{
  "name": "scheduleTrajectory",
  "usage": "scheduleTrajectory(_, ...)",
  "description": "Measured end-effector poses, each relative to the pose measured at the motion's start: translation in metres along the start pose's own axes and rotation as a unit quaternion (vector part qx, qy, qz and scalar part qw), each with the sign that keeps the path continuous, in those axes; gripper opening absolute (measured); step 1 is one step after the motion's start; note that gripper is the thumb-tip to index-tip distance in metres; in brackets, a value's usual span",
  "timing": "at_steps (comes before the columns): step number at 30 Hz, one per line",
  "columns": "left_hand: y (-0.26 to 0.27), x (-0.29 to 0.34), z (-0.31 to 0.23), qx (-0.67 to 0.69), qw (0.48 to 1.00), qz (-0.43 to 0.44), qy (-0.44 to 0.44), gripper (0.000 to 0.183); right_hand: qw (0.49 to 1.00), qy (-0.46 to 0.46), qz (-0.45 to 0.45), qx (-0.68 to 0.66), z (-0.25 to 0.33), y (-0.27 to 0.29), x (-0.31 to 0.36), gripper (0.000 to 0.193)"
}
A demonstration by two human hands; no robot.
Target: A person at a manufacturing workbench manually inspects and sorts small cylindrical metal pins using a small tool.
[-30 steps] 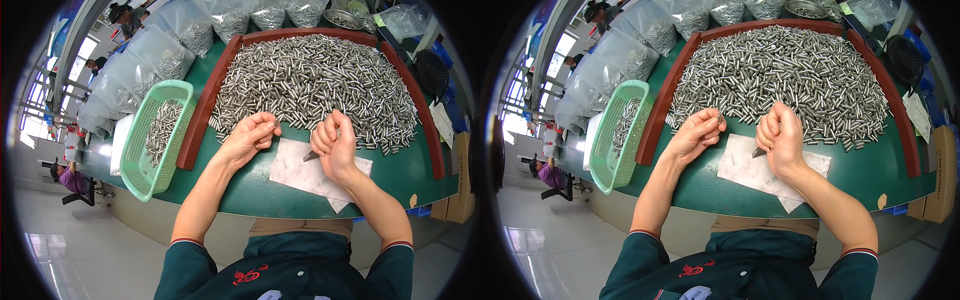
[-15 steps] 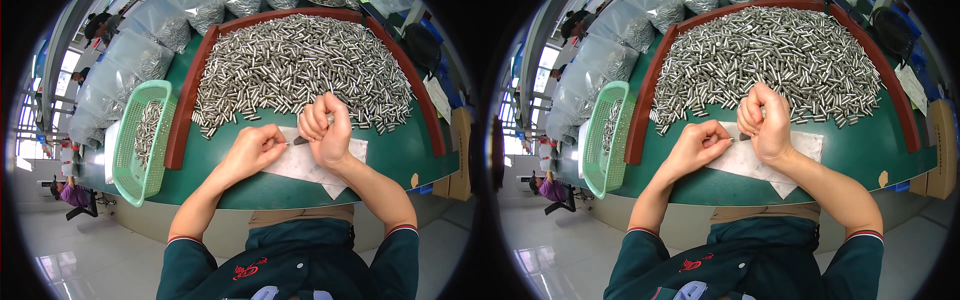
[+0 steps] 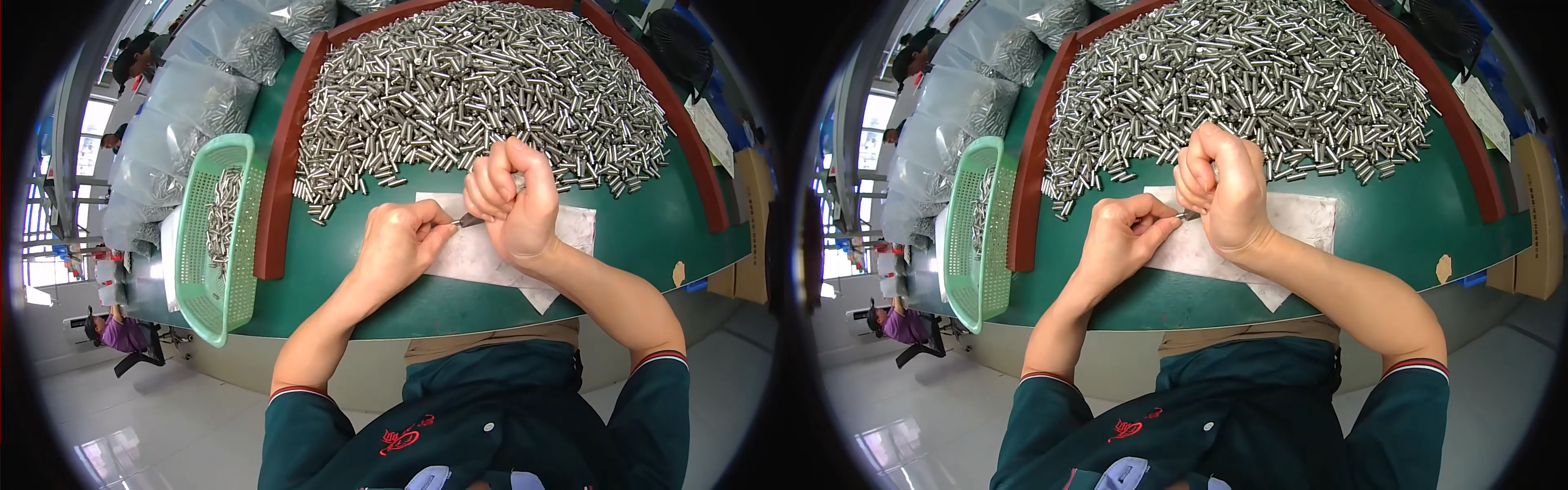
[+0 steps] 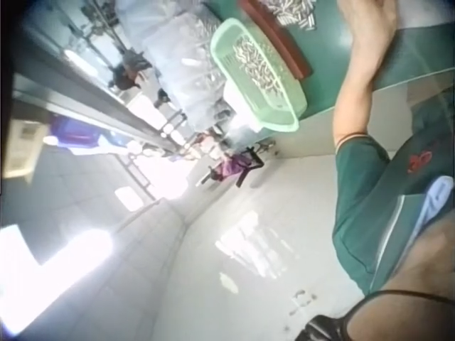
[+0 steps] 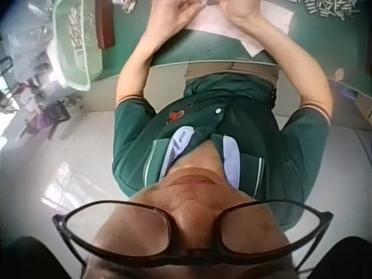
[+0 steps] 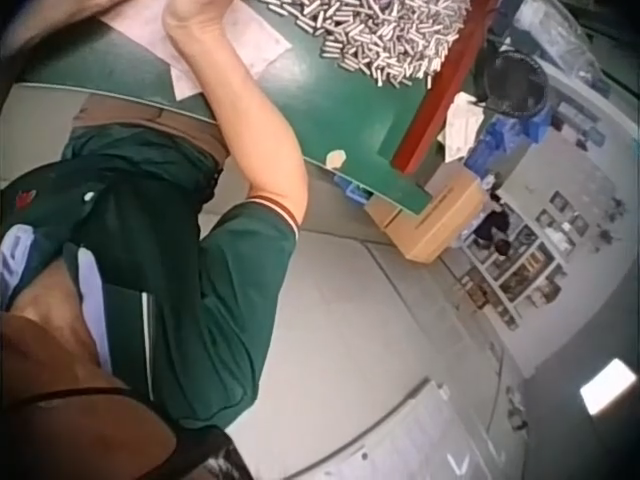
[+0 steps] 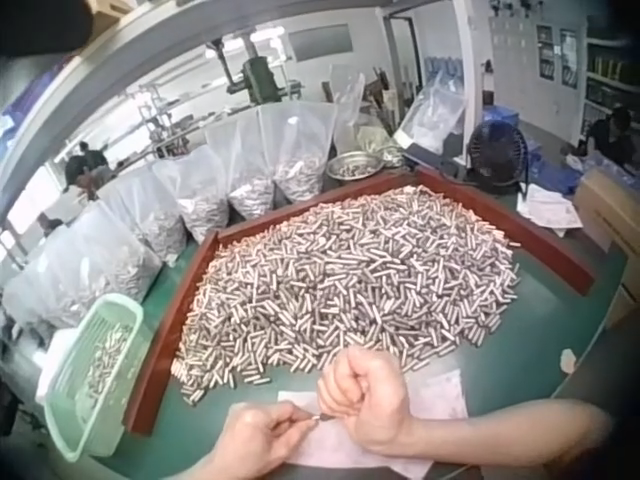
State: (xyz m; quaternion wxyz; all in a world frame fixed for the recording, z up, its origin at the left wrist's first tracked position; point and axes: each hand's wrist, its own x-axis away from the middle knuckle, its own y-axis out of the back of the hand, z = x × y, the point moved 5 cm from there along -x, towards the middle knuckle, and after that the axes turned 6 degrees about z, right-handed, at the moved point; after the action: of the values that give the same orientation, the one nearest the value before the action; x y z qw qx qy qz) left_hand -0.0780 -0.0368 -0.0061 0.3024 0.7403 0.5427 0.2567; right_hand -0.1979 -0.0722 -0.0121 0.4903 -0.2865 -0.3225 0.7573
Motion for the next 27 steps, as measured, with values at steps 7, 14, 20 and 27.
scheduleTrajectory(7,-0.002,0.001,0.001,0.019,1.000,-0.002,0.002,0.006,0.999,-0.007,0.008,0.042,-0.002,-0.003,0.003,0.040)
scheduleTrajectory(14,-0.004,-0.003,0.000,0.037,0.999,0.006,-0.012,0.007,0.994,0.026,0.029,0.102,-0.004,-0.010,0.006,0.036)
scheduleTrajectory(20,0.001,-0.002,-0.001,0.005,1.000,-0.002,-0.006,0.008,0.993,0.022,0.027,0.115,-0.006,-0.010,0.005,0.035)
scheduleTrajectory(27,0.005,-0.005,0.025,0.561,0.817,0.117,0.069,0.013,0.994,0.017,0.062,0.093,-0.003,-0.008,0.004,0.038)
